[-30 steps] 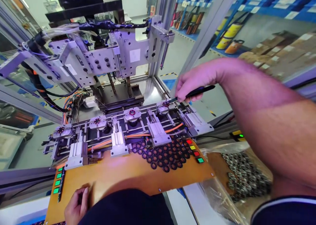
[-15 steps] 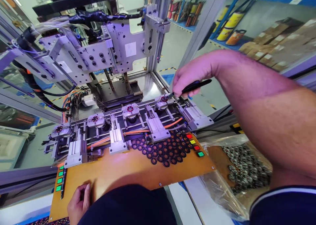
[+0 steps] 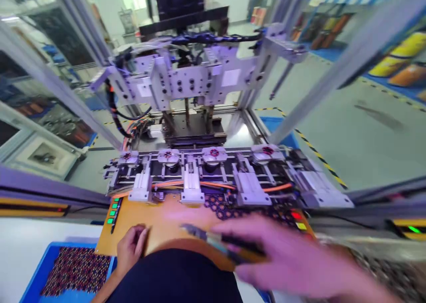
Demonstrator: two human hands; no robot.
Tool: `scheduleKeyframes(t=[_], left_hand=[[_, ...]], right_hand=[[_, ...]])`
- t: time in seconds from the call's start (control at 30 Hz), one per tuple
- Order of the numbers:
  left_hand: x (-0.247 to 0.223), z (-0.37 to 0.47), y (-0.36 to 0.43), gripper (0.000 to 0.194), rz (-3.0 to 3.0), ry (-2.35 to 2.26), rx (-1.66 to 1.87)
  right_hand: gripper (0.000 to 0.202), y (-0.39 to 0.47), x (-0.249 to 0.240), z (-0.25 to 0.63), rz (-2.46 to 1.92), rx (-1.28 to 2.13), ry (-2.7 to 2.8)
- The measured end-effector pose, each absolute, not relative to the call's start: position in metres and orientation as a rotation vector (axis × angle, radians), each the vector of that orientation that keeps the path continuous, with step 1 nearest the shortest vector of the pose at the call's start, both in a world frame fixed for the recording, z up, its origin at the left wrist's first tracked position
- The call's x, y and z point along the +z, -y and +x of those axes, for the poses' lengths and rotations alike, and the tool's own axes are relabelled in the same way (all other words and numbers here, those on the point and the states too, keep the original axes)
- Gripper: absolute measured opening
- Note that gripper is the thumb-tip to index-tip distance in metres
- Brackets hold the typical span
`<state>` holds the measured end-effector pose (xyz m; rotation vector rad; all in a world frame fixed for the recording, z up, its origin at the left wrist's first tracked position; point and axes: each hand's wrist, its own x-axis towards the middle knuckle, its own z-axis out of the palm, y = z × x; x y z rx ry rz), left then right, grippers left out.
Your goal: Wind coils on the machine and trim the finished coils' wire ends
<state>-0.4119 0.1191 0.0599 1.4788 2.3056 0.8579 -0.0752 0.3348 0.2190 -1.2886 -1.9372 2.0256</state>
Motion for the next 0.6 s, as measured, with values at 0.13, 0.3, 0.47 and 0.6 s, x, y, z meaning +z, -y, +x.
scheduleKeyframes(t=[0.13, 0.3, 0.47, 0.6], left_hand=[[0.077, -0.391, -0.132, 0.030, 1.496, -1.974, 0.759], [0.079, -0.366, -0.142, 0.028, 1.544, -1.628, 0.661], [0.082, -0.375, -0.127, 0.034, 1.499, -1.722, 0.641], [0.113, -0.407, -0.114, 0.031, 1.522, -1.942, 0.641]], right_hand=[[0.065, -0.261, 0.137, -0.140, -1.084, 2.240, 1.802], [0.092, -0.248, 0.079, -0.177, -1.107, 2.113, 1.916], [0.072, -0.251, 0.057, -0.166, -1.261, 1.482, 2.239], [0.045, -0.248, 0.067, -0.150, -1.248, 0.978, 2.501]])
